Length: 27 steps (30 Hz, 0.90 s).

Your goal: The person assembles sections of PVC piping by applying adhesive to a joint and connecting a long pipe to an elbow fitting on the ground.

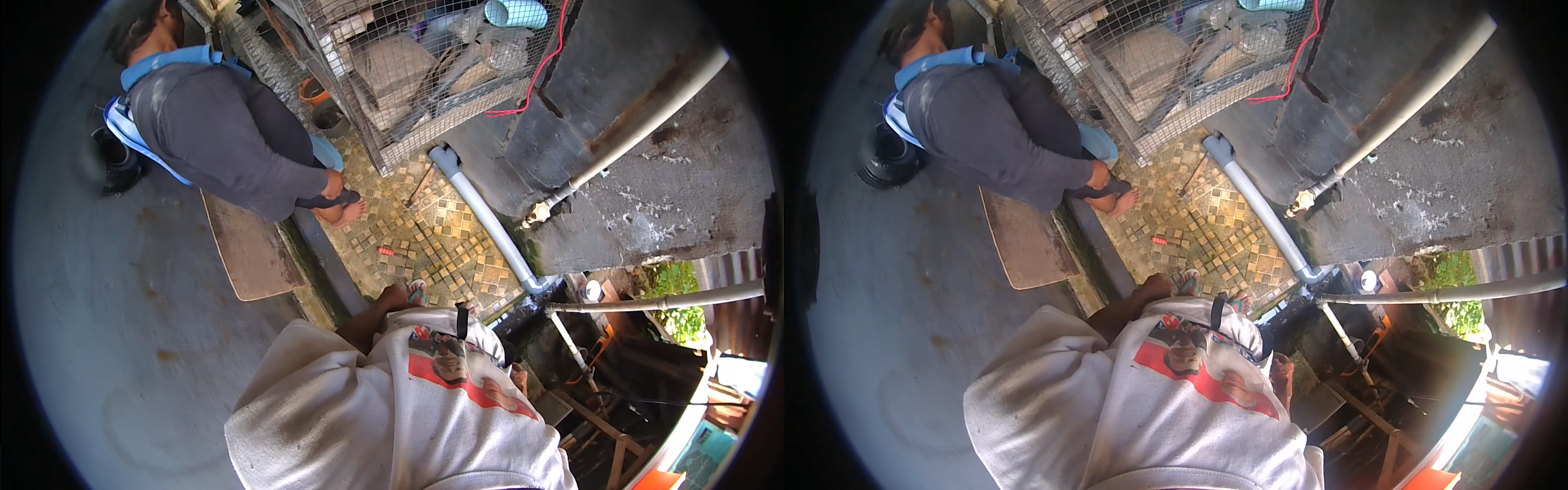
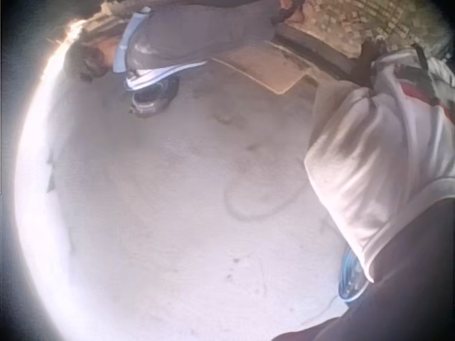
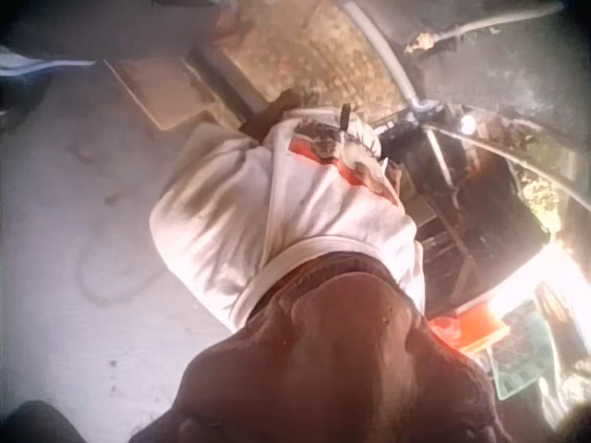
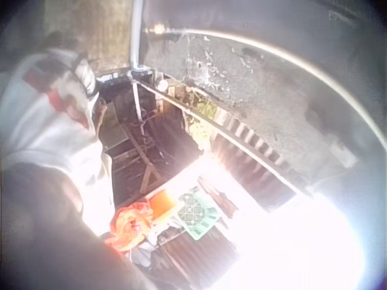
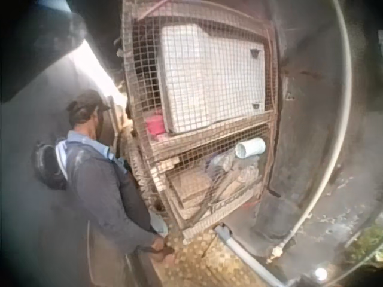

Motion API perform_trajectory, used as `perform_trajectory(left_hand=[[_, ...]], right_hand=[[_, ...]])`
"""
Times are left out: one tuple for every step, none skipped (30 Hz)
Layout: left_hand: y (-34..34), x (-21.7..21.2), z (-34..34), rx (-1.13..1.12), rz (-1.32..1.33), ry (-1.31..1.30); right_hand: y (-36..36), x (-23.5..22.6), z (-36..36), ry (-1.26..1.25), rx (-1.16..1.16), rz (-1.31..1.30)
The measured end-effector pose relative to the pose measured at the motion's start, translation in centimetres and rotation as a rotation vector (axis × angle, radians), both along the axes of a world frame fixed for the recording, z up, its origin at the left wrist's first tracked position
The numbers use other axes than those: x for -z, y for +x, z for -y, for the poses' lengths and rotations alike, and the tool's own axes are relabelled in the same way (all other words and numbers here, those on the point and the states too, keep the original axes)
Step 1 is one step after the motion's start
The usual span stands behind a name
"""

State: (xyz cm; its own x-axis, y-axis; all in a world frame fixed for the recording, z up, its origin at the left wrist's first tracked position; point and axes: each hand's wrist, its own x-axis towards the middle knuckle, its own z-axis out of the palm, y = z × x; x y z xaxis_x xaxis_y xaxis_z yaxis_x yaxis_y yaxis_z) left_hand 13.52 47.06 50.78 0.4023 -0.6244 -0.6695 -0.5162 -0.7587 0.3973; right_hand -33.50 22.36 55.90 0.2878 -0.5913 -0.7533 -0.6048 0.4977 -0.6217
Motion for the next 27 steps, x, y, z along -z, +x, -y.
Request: perform_trajectory(left_hand=[[0.1, 0.9, 0.1, 0.079, 0.029, -0.002], [0.6, 1.0, 0.0, 0.098, 0.038, 0.005], [0.7, 1.4, -0.4, 0.060, 0.019, 0.000], [0.6, 1.4, 0.0, 0.033, -0.008, -0.011], [0.4, 1.2, 0.4, 0.008, -0.031, 0.002], [0.1, 1.0, 0.7, -0.016, -0.054, 0.016], [-0.1, 0.7, 0.8, -0.060, -0.076, 0.007], [-0.3, 0.4, 0.8, -0.106, -0.099, -0.001], [-0.5, 0.0, 0.7, -0.151, -0.121, -0.008], [-0.7, -0.6, 1.0, -0.180, -0.143, -0.023], [-0.5, -1.8, 1.4, -0.206, -0.150, -0.042], [-0.3, -2.9, 1.9, -0.232, -0.160, -0.063], [-0.2, -3.1, 1.5, -0.206, -0.137, -0.089], [-0.1, -3.2, 1.3, -0.179, -0.115, -0.117], [0.0, -3.4, 1.1, -0.150, -0.094, -0.147], [0.2, -3.5, 1.1, -0.127, -0.102, -0.154], [0.6, -3.2, 0.7, -0.109, -0.105, -0.160], [0.8, -2.9, 0.5, -0.092, -0.091, -0.171], [1.0, -2.6, 0.4, -0.072, -0.078, -0.184], [1.0, -2.4, 0.4, -0.053, -0.047, -0.202], [1.2, -2.2, 0.3, -0.035, -0.015, -0.220], [1.2, -2.2, 0.5, -0.018, -0.013, -0.210], [1.3, -2.3, 0.7, -0.002, -0.009, -0.200], [1.5, -2.4, 0.8, 0.014, -0.004, -0.189], [1.5, -2.8, 1.3, 0.050, -0.007, -0.168], [1.5, -3.2, 1.8, 0.086, -0.010, -0.148], [1.5, -3.7, 2.3, 0.123, -0.012, -0.127]], right_hand=[[0.5, 0.3, 0.4, -0.002, -0.018, 0.002], [1.3, 0.8, 1.0, -0.011, -0.044, 0.006], [1.6, 0.8, 1.0, -0.011, -0.060, 0.009], [1.5, 0.9, 1.2, -0.019, -0.063, 0.003], [1.4, 0.9, 1.3, -0.023, -0.065, 0.001], [1.1, 0.8, 1.2, -0.026, -0.063, -0.004], [1.1, 0.7, 1.2, -0.030, -0.066, -0.009], [1.0, 0.6, 1.1, -0.031, -0.067, -0.015], [0.9, 0.4, 1.0, -0.030, -0.067, -0.022], [0.6, 0.2, 0.9, -0.033, -0.062, -0.032], [0.5, 0.2, 0.9, -0.046, -0.058, -0.025], [0.2, 0.1, 0.8, -0.050, -0.042, -0.026], [0.3, 0.1, 0.7, -0.049, -0.044, -0.030], [0.2, 0.1, 0.5, -0.050, -0.047, -0.033], [0.1, 0.0, 0.3, -0.050, -0.045, -0.038], [0.0, -0.1, 0.1, -0.050, -0.042, -0.045], [0.0, -0.2, -0.2, -0.049, -0.041, -0.046], [0.0, -0.3, -0.3, -0.050, -0.041, -0.048], [0.0, -0.3, -0.5, -0.049, -0.039, -0.049], [0.1, -0.3, -0.7, -0.050, -0.038, -0.052], [0.1, -0.3, -0.8, -0.048, -0.036, -0.054], [0.0, -0.3, -1.0, -0.050, -0.034, -0.057], [-0.1, -0.3, -1.2, -0.049, -0.031, -0.059], [0.0, -0.2, -1.4, -0.051, -0.029, -0.059], [-0.2, -0.2, -1.5, -0.054, -0.020, -0.064], [-0.4, -0.2, -1.8, -0.059, -0.010, -0.069], [-0.7, -0.3, -1.9, -0.060, -0.004, -0.075]])
